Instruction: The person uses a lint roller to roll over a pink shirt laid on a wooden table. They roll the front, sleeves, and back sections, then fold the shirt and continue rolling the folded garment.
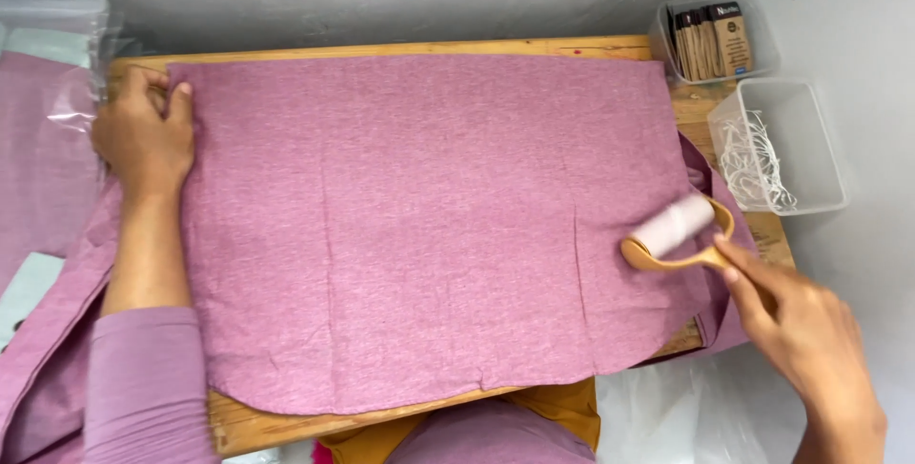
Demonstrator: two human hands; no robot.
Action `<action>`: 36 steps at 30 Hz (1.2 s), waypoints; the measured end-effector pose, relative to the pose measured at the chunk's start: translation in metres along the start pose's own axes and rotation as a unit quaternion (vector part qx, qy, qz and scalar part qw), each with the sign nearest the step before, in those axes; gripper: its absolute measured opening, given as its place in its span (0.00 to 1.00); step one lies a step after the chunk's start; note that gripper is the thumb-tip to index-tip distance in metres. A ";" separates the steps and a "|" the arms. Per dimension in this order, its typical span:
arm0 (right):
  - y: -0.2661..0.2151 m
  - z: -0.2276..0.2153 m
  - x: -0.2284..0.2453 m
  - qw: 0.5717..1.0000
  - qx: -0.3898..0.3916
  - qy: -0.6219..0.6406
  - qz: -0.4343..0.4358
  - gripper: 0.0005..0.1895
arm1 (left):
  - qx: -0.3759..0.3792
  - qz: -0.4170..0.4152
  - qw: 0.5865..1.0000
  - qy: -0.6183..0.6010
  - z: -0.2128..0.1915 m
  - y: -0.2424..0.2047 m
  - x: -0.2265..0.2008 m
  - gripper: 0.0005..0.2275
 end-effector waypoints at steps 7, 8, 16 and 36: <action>0.054 0.029 0.044 0.989 -0.131 -0.007 -0.073 0.23 | 0.007 -0.016 0.999 -0.028 0.001 -0.005 0.005 0.10; 0.081 0.035 0.054 0.989 -0.132 -0.006 -0.071 0.23 | 0.007 -0.014 0.999 -0.028 0.003 -0.003 0.007 0.10; 0.159 0.043 0.088 0.969 -0.186 0.098 -0.127 0.21 | -0.001 -0.045 0.998 -0.041 -0.003 0.000 -0.003 0.10; 0.051 0.018 0.121 0.955 -0.040 0.196 -0.221 0.22 | 0.005 -0.058 0.996 -0.070 -0.011 0.000 -0.013 0.09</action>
Point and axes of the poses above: each hand's wrist, its own y-axis towards the middle knuckle, its own z-axis out of the palm, x = y × z, the point moved 1 cm from there along y, towards the middle knuckle, and after that the axes turned 8 degrees about -y, right-handed, at the moved point
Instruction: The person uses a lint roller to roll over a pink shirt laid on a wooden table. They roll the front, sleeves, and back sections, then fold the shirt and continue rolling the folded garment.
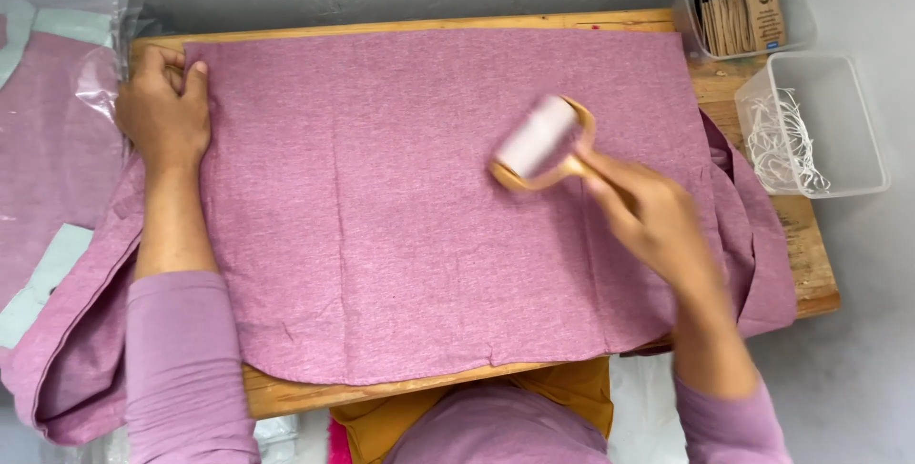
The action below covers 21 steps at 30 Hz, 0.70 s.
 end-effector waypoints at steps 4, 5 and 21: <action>0.064 0.027 0.018 0.994 -0.058 0.024 -0.084 0.21 | -0.003 0.005 1.000 0.000 -0.001 0.001 -0.005 0.10; 0.061 0.025 0.015 0.994 -0.058 0.025 -0.085 0.21 | -0.004 0.005 1.000 0.001 -0.002 0.001 -0.004 0.10; -0.072 -0.075 -0.082 0.985 0.109 -0.111 0.081 0.21 | 0.150 -0.047 0.987 0.024 -0.011 0.021 -0.001 0.10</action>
Point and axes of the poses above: each hand's wrist, its own y-axis towards the middle knuckle, its own z-axis out of the palm, x = y × z, the point moved 1 cm from there along y, towards the middle knuckle, and after that the axes turned 8 degrees about -y, right-handed, at the moved point
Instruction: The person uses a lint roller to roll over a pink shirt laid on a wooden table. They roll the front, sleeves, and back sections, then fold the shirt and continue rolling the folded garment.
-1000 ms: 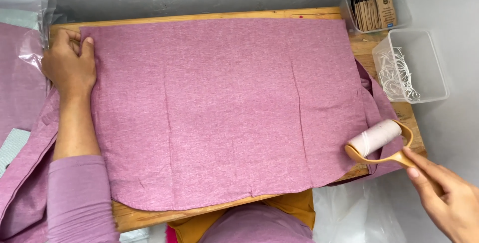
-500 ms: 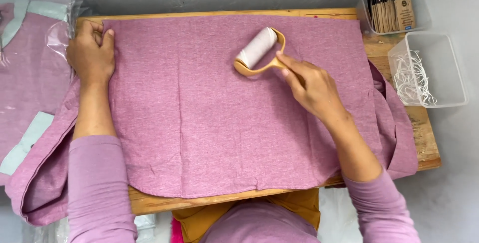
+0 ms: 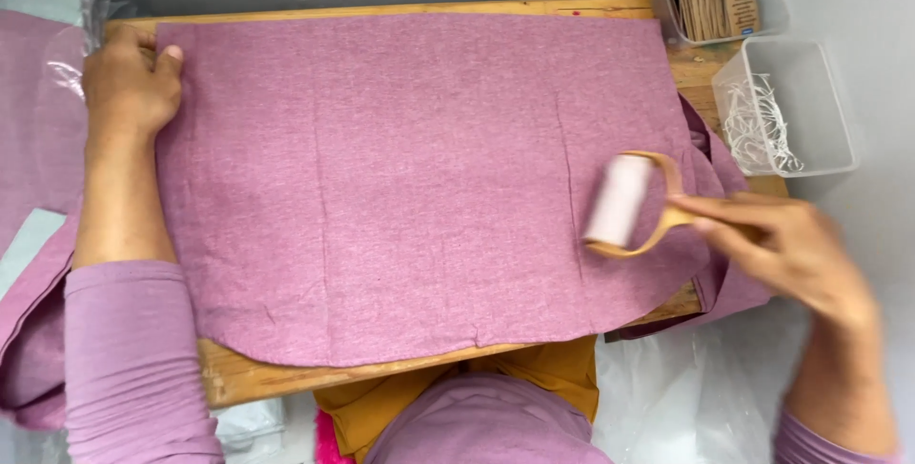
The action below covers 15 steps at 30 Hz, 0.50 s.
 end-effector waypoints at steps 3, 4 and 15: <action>0.018 0.027 0.071 0.978 -0.036 0.082 -0.187 0.20 | 0.045 -0.018 0.997 0.059 -0.023 -0.034 -0.056 0.19; 0.025 0.035 0.097 0.966 -0.023 0.097 -0.240 0.20 | 0.049 -0.022 0.995 0.082 -0.030 -0.045 -0.083 0.29; 0.012 0.045 -0.051 0.970 0.115 0.192 -0.096 0.24 | -0.065 0.044 0.996 0.030 -0.038 -0.120 -0.089 0.23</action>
Point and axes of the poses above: each hand's wrist, its own y-axis towards the middle knuckle, its own z-axis out of the palm, x = y × z, the point moved 1 cm from there along y, towards the middle knuckle, and after that the axes turned 8 degrees about -y, right-handed, at the moved point
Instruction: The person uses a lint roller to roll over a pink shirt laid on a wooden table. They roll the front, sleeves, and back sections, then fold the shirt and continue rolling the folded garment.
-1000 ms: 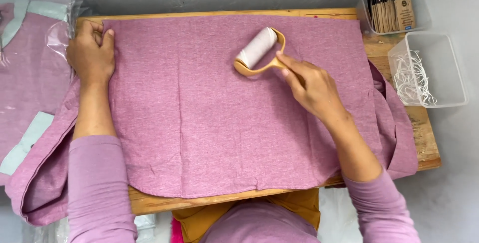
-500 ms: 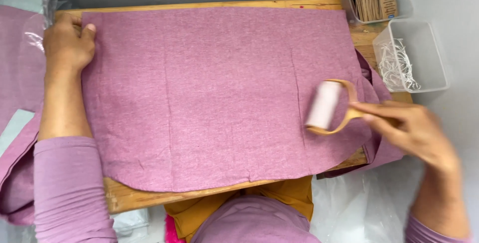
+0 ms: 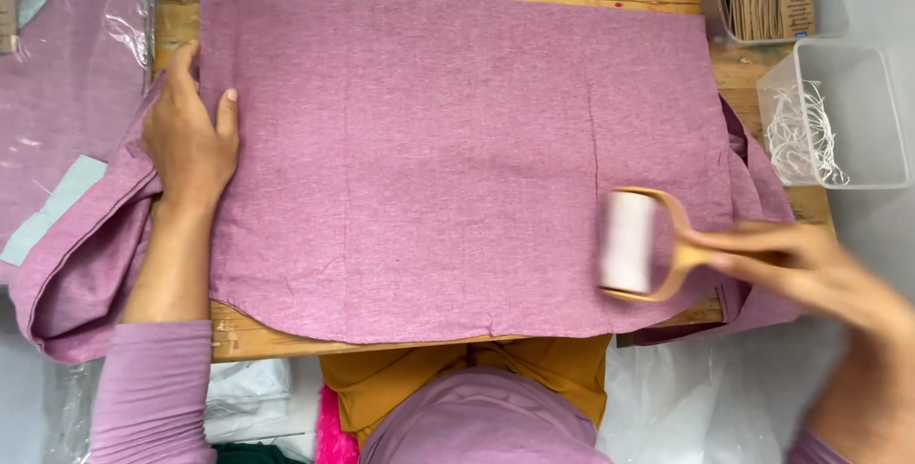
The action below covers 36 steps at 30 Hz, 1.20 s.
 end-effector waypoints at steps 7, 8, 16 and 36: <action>-0.040 -0.017 -0.012 0.993 -0.033 -0.080 0.078 0.25 | -0.008 0.064 0.995 -0.071 0.006 0.006 0.029 0.22; -0.021 -0.012 0.016 0.994 -0.032 -0.080 0.074 0.25 | -0.010 0.062 0.996 -0.069 0.001 0.007 0.028 0.22; 0.119 0.077 0.244 0.944 -0.001 -0.196 -0.266 0.24 | 0.077 -0.109 0.926 -0.353 -0.019 0.007 0.036 0.20; 0.114 0.120 0.270 0.923 0.009 0.014 -0.384 0.17 | 0.014 -0.040 0.969 -0.242 0.005 0.020 0.066 0.21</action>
Point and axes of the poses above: each hand's wrist, its own y-axis towards the middle knuckle, its own z-axis out of the palm, x = y × z, the point moved 1 cm from there along y, towards the middle knuckle, and after that the axes turned 8 degrees about -y, right-handed, at the moved point
